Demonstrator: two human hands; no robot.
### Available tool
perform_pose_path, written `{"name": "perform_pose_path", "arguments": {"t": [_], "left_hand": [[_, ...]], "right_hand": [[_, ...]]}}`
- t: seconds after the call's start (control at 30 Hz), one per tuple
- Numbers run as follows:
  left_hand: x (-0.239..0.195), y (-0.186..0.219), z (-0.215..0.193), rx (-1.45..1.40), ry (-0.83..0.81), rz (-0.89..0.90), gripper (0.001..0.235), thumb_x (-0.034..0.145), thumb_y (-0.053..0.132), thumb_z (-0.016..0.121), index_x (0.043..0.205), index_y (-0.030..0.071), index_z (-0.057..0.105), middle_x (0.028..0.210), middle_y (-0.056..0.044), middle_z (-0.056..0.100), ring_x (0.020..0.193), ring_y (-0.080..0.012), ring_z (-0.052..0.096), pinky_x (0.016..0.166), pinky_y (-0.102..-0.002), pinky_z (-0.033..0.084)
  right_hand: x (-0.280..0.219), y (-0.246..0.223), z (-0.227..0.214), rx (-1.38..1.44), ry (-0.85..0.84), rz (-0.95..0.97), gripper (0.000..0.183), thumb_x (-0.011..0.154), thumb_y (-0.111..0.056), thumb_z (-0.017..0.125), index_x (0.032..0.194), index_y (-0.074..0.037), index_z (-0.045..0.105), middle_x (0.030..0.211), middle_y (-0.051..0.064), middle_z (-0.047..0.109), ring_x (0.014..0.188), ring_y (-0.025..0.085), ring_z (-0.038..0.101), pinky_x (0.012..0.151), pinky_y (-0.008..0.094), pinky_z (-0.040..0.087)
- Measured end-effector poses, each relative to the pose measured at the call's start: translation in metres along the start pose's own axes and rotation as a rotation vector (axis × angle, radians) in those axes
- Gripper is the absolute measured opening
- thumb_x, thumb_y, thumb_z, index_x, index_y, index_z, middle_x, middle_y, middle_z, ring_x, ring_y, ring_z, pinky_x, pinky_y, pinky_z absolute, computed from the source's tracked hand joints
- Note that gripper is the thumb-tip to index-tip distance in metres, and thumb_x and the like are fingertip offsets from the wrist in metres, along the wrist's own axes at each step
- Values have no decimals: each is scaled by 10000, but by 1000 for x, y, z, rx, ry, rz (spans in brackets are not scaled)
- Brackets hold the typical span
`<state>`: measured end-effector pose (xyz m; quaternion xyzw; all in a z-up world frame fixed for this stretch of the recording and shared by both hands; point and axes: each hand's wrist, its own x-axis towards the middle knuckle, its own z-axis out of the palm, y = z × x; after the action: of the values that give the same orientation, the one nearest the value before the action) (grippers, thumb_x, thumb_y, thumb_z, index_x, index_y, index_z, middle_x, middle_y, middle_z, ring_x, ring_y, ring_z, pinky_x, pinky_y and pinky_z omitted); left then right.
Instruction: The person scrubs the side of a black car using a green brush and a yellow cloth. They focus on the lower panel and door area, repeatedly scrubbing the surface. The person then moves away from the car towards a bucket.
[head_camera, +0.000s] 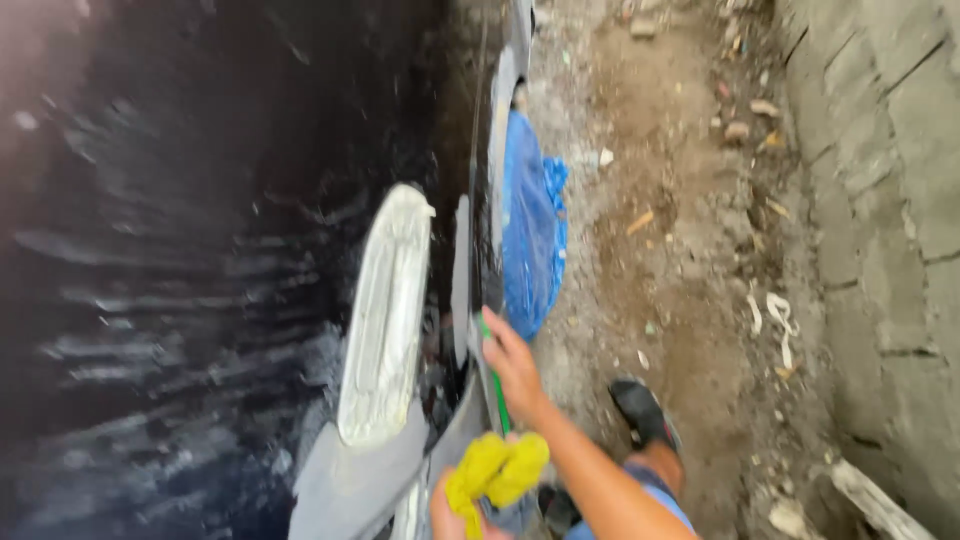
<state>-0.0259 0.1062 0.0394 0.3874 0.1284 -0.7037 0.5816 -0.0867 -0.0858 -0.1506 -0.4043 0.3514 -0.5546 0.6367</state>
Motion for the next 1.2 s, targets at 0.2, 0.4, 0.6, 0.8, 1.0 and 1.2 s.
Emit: {"name": "perform_pose_path", "arguments": {"t": [0.2, 0.4, 0.6, 0.8, 1.0, 1.2], "left_hand": [[129, 3, -99, 27, 21, -4, 502, 896, 299, 439, 1178, -45, 672, 1175, -231, 730, 1072, -388, 702, 971, -516, 527], [91, -1, -14, 12, 24, 16, 464, 919, 312, 434, 1201, 16, 655, 1207, -181, 725, 1093, -357, 706, 965, -486, 540], [113, 7, -63, 29, -51, -2, 506, 922, 338, 436, 1219, 4, 671, 1212, -219, 712, 1109, -394, 683, 983, -520, 509], [97, -1, -33, 1, 107, 64, 507, 919, 300, 410, 1246, -32, 609, 1293, -270, 652, 1190, -420, 639, 1058, -557, 479], [133, 15, -118, 89, -175, -32, 580, 882, 308, 427, 1327, -29, 590, 1358, -283, 636, 1234, -438, 612, 1066, -554, 464], [87, 5, -71, -4, -248, -30, 549, 882, 281, 469, 1342, -11, 539, 1367, -310, 597, 1258, -440, 599, 1069, -560, 472]], "right_hand": [[-7, 3, 3, -4, -5, -88, 614, 1003, -258, 593, 1531, 6, 422, 1584, 113, 457, 1473, 211, 403, 1216, 351, 276], [23, -35, 5, -50, 69, 4, 589, 1026, -283, 559, 1530, 6, 457, 1558, 127, 518, 1451, 228, 455, 1215, 361, 306], [-30, 35, 2, 47, -43, -59, 603, 1014, -224, 587, 1528, 25, 393, 1586, 136, 434, 1497, 219, 360, 1227, 353, 226], [46, -20, 6, -46, 91, -27, 577, 1040, -192, 563, 1564, 2, 416, 1502, 156, 530, 1351, 223, 506, 1170, 372, 343], [-53, 17, 31, -175, 69, -199, 618, 974, -105, 625, 1539, -2, 397, 1430, 120, 523, 1363, 231, 476, 1157, 348, 319], [11, -73, 42, -306, 207, -127, 617, 985, -126, 623, 1555, -21, 411, 1351, 126, 557, 1271, 234, 532, 1146, 341, 367]]}}
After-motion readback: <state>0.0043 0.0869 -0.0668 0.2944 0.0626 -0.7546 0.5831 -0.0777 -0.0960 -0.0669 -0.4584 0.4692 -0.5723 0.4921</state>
